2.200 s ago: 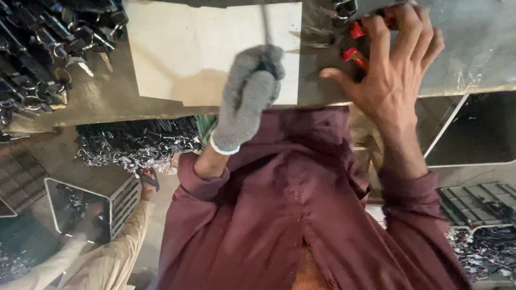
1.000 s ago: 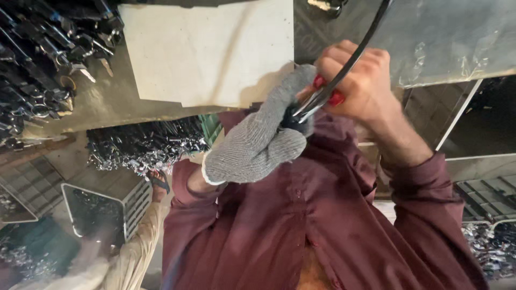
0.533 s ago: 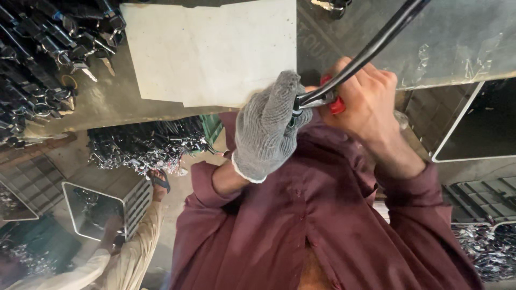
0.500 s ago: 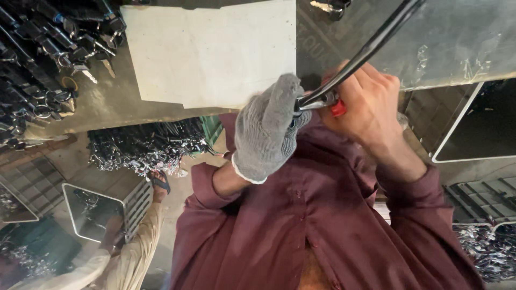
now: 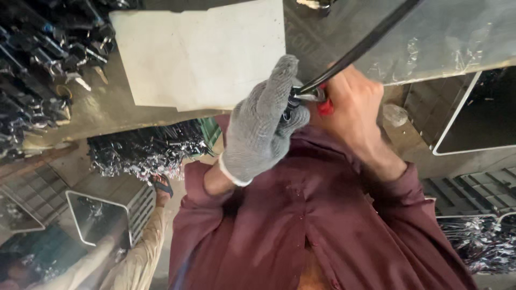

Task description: The person attaches a black plug connector to the end of a cable at a workbench. They strip and arrange the wire ends, insert them into the plug housing, and use pliers to crimp and secure the connector, working on one cable assembly.

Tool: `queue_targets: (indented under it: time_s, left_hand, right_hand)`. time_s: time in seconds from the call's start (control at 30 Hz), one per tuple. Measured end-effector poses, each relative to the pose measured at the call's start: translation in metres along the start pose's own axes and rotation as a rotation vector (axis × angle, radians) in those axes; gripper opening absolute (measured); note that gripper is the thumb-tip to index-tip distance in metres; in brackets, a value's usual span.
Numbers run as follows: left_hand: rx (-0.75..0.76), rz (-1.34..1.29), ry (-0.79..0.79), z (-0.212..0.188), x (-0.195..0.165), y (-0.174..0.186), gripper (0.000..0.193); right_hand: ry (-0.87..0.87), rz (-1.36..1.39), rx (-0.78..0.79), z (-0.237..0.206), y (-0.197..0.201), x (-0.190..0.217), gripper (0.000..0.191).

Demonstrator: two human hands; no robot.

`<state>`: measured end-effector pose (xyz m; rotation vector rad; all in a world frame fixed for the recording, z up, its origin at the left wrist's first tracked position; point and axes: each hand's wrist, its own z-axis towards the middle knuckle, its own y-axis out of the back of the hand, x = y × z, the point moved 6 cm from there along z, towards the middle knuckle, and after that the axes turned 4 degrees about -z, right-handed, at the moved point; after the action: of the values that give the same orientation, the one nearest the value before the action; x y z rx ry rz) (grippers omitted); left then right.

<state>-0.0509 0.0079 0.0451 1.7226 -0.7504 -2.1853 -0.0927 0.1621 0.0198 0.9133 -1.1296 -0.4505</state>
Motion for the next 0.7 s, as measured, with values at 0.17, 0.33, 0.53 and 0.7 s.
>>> queue_targets:
  time_s: [0.17, 0.33, 0.53, 0.7]
  left_hand:
    - [0.207, -0.892, 0.311, -0.007, -0.001, -0.003, 0.054]
    - [0.184, -1.259, 0.449, -0.016, -0.002, -0.011, 0.05]
    - [0.033, 0.02, 0.137, -0.004, 0.007, 0.0, 0.062]
    - [-0.106, 0.227, 0.304, 0.003, 0.027, 0.039, 0.063]
  right_hand:
    - [0.274, 0.174, -0.076, 0.0, -0.02, -0.026, 0.037]
    - [0.294, 0.292, 0.012, 0.009, -0.027, -0.033, 0.037]
    - [0.131, 0.143, 0.034, 0.004, -0.025, -0.025, 0.038]
    - [0.165, -0.27, -0.091, 0.008, -0.015, -0.038, 0.034]
